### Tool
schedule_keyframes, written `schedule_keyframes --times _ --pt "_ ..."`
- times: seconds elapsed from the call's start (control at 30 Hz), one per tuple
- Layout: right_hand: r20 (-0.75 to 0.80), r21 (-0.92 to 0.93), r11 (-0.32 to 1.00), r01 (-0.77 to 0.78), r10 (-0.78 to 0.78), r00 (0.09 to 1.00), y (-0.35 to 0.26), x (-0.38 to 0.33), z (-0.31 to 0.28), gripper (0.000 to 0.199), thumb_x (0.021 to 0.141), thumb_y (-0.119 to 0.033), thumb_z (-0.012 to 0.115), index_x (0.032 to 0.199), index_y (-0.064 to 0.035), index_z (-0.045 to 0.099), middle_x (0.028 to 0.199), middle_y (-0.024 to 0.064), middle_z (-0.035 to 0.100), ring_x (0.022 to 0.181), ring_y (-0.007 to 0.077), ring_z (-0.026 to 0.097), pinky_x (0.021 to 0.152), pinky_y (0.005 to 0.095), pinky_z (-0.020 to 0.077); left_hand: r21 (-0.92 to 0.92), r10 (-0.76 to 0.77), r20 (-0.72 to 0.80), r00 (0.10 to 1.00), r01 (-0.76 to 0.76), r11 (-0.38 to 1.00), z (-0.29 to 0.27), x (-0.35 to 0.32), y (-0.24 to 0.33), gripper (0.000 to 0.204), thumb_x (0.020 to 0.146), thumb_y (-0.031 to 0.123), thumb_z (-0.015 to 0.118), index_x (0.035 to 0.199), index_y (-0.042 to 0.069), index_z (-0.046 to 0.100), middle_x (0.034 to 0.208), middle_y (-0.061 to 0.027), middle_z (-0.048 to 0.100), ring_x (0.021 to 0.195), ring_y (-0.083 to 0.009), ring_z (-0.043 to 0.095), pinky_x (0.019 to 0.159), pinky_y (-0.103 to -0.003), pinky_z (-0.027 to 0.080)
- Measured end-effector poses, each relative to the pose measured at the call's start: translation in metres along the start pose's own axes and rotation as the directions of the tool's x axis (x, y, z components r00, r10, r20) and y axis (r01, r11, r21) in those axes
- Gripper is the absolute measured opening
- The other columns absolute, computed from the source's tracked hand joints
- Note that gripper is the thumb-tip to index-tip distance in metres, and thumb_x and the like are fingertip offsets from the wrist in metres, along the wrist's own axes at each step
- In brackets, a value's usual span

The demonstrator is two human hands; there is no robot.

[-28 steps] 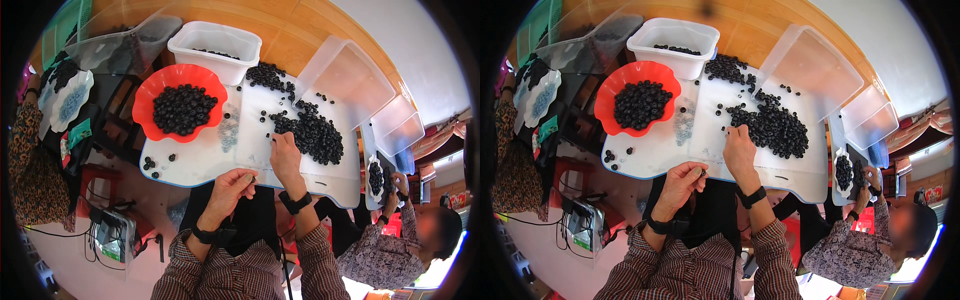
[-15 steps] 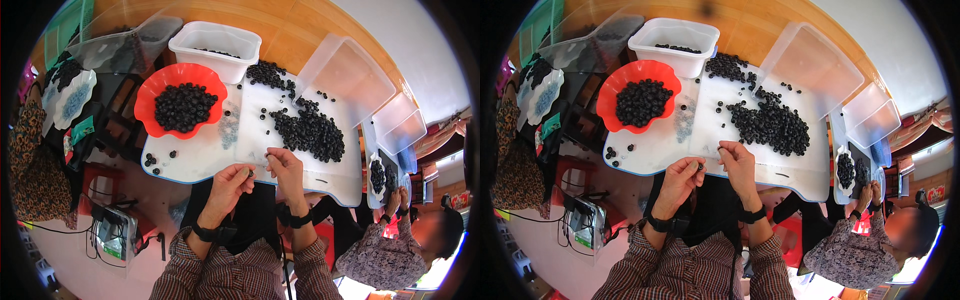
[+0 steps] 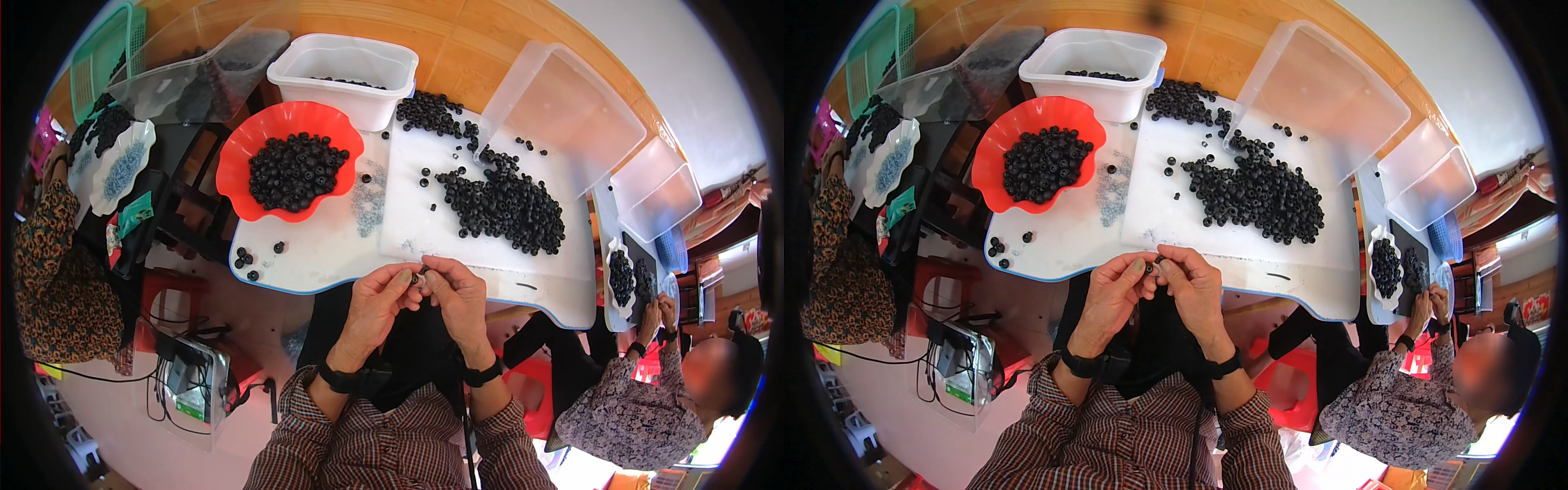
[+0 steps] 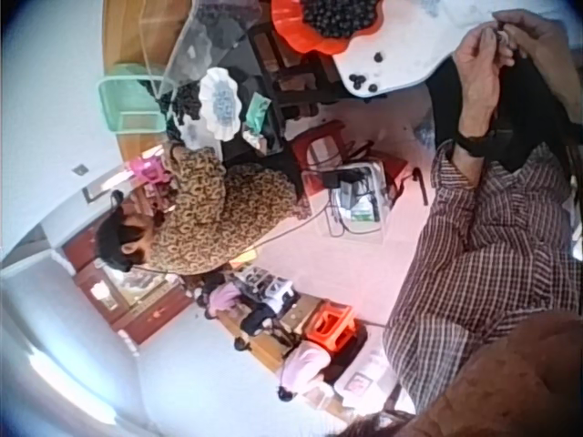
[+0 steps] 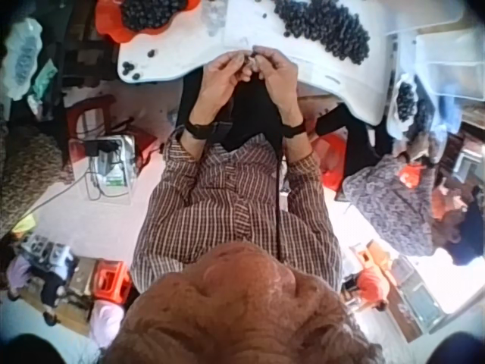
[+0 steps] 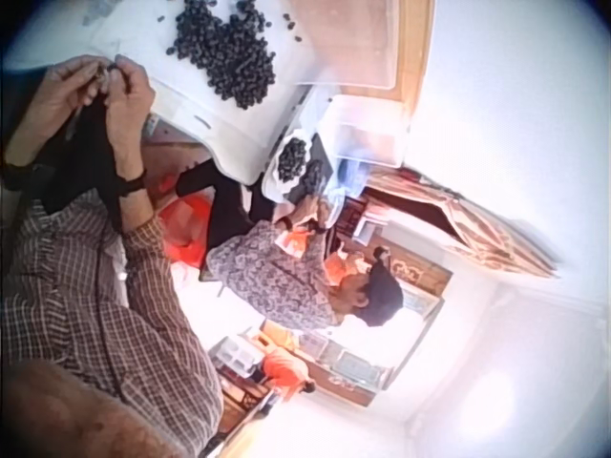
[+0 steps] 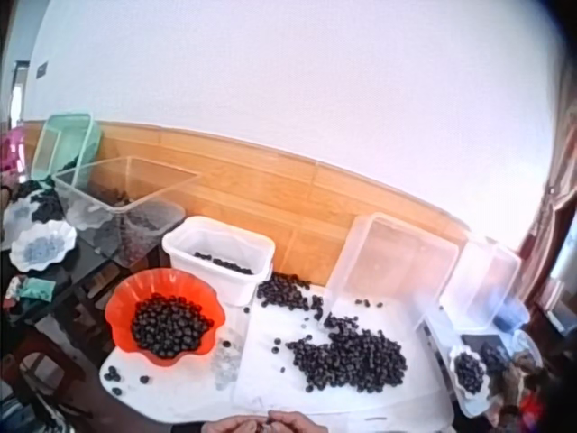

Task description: Sorting small black plastic components on a work table.

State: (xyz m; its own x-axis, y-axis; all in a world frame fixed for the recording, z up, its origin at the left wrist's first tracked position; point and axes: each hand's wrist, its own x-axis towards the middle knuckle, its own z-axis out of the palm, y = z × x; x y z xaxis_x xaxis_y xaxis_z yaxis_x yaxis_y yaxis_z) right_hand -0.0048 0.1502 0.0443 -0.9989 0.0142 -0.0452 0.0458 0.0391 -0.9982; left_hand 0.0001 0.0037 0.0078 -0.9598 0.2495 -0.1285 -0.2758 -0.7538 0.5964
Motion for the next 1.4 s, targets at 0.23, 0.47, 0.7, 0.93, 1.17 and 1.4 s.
schedule_keyframes --times 0.23,0.47,0.7,0.93,1.17,1.4 --pt "0.02 0.126 0.991 -0.038 0.036 0.999 -0.003 -0.002 0.0 0.021 0.093 -0.007 0.065 0.112 0.0009 0.066 0.086 0.0022 0.07 0.073 0.0046 0.061 0.058 0.0169 0.0449 -0.031 0.003 0.028 1.0 -0.003 1.0 0.002 -0.002 0.003 0.025 0.101 0.012 0.054 0.118 -0.004 0.062 0.095 -0.0077 0.067 0.078 -0.0116 0.063 0.068 -0.024 0.054" --pt "0.029 0.098 0.995 -0.021 0.019 0.999 -0.009 -0.006 0.004 0.014 0.093 -0.009 0.066 0.105 -0.0013 0.066 0.087 0.0018 0.07 0.074 0.0048 0.06 0.059 0.0178 0.0451 -0.118 -0.013 0.016 1.0 0.015 0.993 0.003 -0.003 0.008 0.026 0.1 0.014 0.054 0.116 -0.005 0.062 0.091 -0.0072 0.066 0.076 -0.0116 0.062 0.067 -0.023 0.053" --pt "0.034 -0.048 0.99 0.136 -0.134 0.99 -0.015 -0.011 0.013 0.009 0.093 -0.003 0.064 0.101 -0.0007 0.065 0.093 0.0017 0.066 0.076 0.006 0.059 0.062 0.0189 0.0444 -0.135 -0.011 -0.015 1.0 0.009 0.991 0.003 -0.006 0.012 0.025 0.101 0.013 0.054 0.115 -0.004 0.063 0.083 -0.0073 0.065 0.072 -0.012 0.062 0.067 -0.023 0.054" --pt "0.042 -0.144 0.944 0.295 -0.292 0.955 -0.01 -0.01 0.014 0.009 0.091 0.0 0.065 0.1 -0.0001 0.066 0.095 0.0026 0.06 0.079 0.008 0.058 0.067 0.02 0.0473 -0.092 0.021 -0.049 0.999 -0.025 0.995 0.006 -0.006 0.011 0.023 0.099 0.011 0.055 0.115 -0.004 0.063 0.087 -0.0068 0.065 0.074 -0.0121 0.063 0.066 -0.023 0.054" --pt "0.027 -0.206 0.929 0.306 -0.307 0.951 -0.01 -0.009 0.013 0.012 0.086 0.002 0.068 0.098 0.0002 0.066 0.093 0.0069 0.061 0.081 0.0135 0.062 0.071 0.0244 0.0507 -0.078 0.056 -0.036 0.998 -0.059 0.995 0.005 -0.006 0.008 0.024 0.098 0.01 0.058 0.116 -0.004 0.063 0.092 -0.0067 0.067 0.077 -0.0113 0.064 0.069 -0.023 0.055" --pt "0.038 -0.311 0.883 0.35 -0.357 0.933 -0.013 -0.01 0.013 0.012 0.086 0.003 0.068 0.097 0.0004 0.065 0.092 0.0079 0.061 0.079 0.0148 0.062 0.069 0.025 0.0506 0.029 0.064 -0.047 0.997 -0.063 0.998 0.007 -0.008 0.009 0.025 0.1 0.012 0.056 0.117 -0.004 0.063 0.092 -0.0076 0.068 0.077 -0.0117 0.064 0.07 -0.024 0.055"
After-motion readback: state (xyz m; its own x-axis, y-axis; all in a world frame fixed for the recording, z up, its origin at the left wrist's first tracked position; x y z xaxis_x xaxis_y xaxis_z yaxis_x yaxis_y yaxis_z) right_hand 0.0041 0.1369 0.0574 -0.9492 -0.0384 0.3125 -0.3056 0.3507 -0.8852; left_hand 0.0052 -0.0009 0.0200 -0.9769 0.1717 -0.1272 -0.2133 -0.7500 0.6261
